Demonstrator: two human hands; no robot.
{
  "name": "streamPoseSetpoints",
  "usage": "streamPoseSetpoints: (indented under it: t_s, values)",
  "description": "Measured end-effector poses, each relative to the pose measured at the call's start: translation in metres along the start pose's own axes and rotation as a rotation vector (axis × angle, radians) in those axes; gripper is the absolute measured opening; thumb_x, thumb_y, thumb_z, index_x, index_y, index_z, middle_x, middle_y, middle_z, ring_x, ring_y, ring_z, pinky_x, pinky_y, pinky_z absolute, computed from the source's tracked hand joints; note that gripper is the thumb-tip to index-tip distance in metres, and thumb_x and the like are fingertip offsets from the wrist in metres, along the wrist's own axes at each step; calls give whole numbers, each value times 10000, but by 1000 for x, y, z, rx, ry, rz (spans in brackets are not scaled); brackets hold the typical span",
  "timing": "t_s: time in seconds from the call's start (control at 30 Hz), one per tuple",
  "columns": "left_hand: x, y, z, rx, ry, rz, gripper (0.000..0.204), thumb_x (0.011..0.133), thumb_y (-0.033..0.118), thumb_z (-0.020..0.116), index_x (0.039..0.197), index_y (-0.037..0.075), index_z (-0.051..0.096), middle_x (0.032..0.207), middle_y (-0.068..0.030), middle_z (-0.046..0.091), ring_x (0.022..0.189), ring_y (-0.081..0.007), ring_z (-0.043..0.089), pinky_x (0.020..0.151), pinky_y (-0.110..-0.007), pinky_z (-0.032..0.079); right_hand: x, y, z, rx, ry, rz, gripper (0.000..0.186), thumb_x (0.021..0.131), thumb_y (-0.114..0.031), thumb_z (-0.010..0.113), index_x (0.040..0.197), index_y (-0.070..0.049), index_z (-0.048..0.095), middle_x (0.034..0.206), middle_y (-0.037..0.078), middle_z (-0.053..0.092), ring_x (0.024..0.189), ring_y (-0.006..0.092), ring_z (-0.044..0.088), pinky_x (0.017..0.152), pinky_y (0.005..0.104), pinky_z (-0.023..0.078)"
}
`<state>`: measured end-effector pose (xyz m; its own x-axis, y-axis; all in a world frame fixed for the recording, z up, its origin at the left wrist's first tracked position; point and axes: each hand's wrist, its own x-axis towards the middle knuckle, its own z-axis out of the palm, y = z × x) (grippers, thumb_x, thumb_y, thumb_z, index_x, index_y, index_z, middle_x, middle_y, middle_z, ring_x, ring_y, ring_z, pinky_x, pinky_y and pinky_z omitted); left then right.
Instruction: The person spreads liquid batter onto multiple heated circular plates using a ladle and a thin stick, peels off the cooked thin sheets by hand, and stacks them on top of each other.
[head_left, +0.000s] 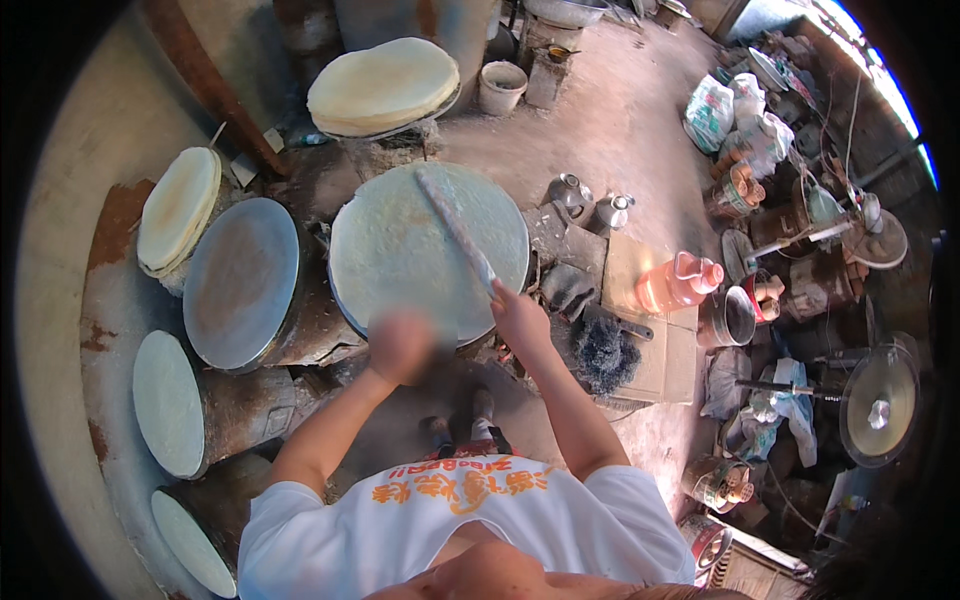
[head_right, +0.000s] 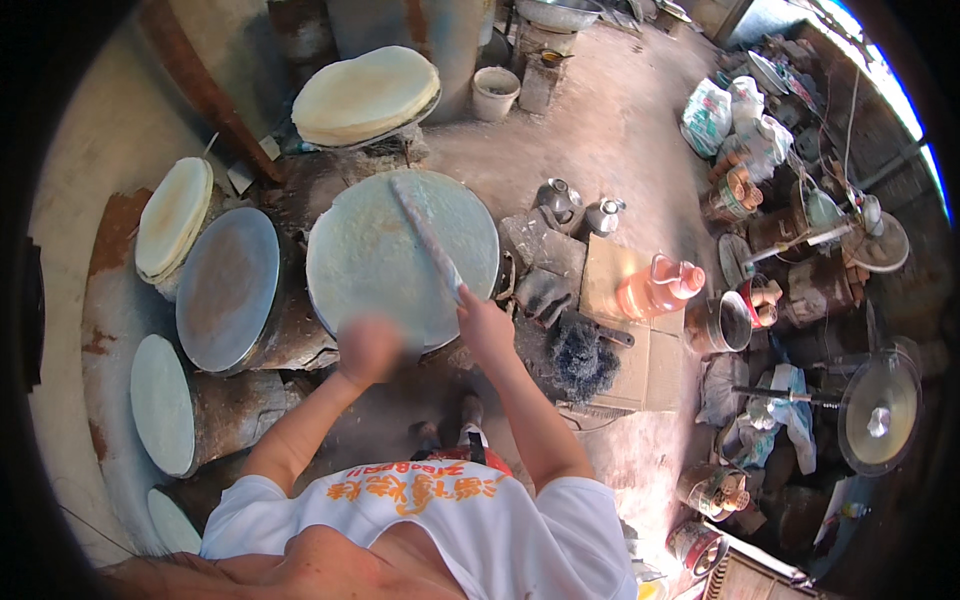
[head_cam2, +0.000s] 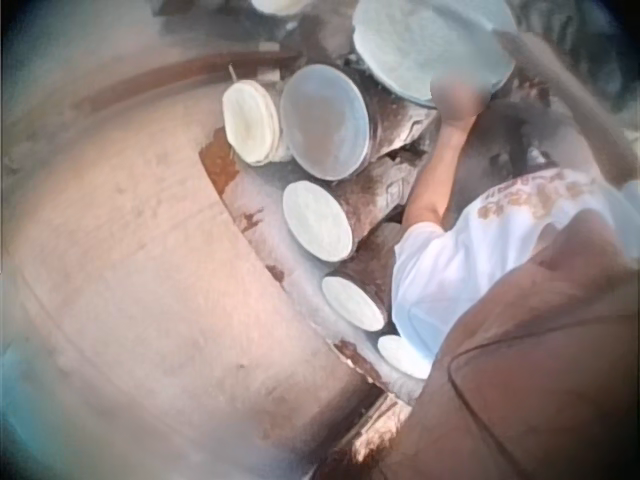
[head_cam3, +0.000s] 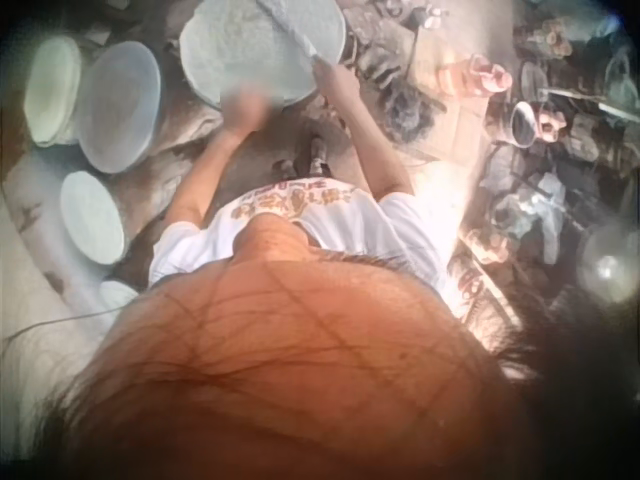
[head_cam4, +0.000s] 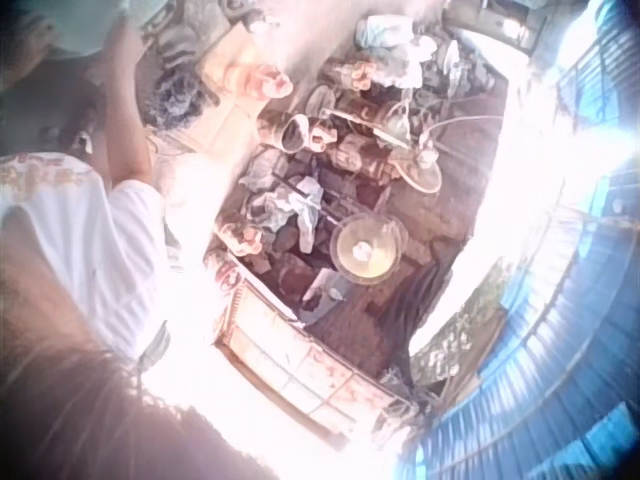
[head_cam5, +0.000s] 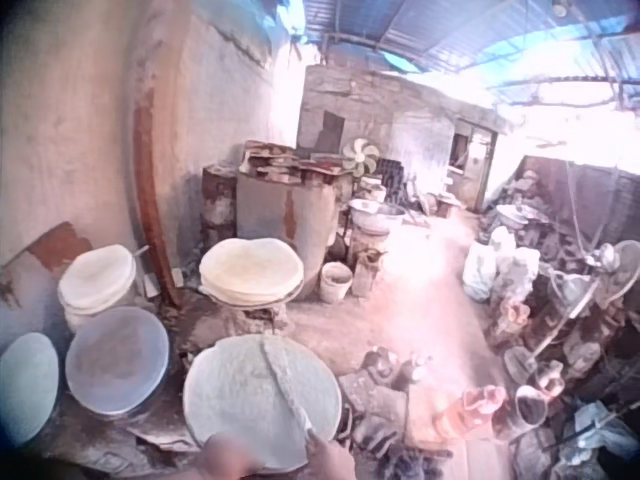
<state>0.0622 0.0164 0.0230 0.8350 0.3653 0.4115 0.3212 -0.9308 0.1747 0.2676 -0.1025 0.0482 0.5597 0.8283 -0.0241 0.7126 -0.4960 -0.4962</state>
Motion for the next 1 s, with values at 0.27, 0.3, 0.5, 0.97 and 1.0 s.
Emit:
streamPoseSetpoints:
  t_s: [0.27,0.3,0.5,0.97,1.0]
  values:
    - [47,-2,-34,-2,15,116,41,681,127,622,677,100,592,658,-89,550,632,-303,535,560,-416,390,-63,86,-76,867,175,357,387,889,-72,608,1268,-28,544,821,-52,551,648,10,428,568,162,371]
    - [56,-4,-42,-42,107,143,37,700,118,618,686,95,593,664,-88,553,635,-303,535,564,-417,390,-59,91,-81,865,188,348,387,889,-72,608,1268,-28,544,821,-52,551,648,10,428,568,162,371]
    - [90,-22,-82,-189,41,32,37,711,68,612,742,88,609,724,-80,576,670,-297,540,595,-411,403,-56,103,-83,991,115,459,410,888,-93,619,1287,-63,533,714,-81,497,543,4,383,466,163,304]
    - [131,-36,-115,-161,251,-63,95,695,24,651,756,79,604,755,-73,588,701,-274,554,624,-384,434,-28,113,-79,928,169,403,421,877,-55,627,1286,-40,525,757,-82,499,633,-3,387,563,139,316]
    - [132,-38,-119,-112,277,-81,109,689,20,663,758,80,604,760,-73,590,704,-274,556,629,-384,438,-29,111,-76,942,176,421,418,878,-51,623,1285,-38,526,755,-81,497,634,-2,388,566,138,315]
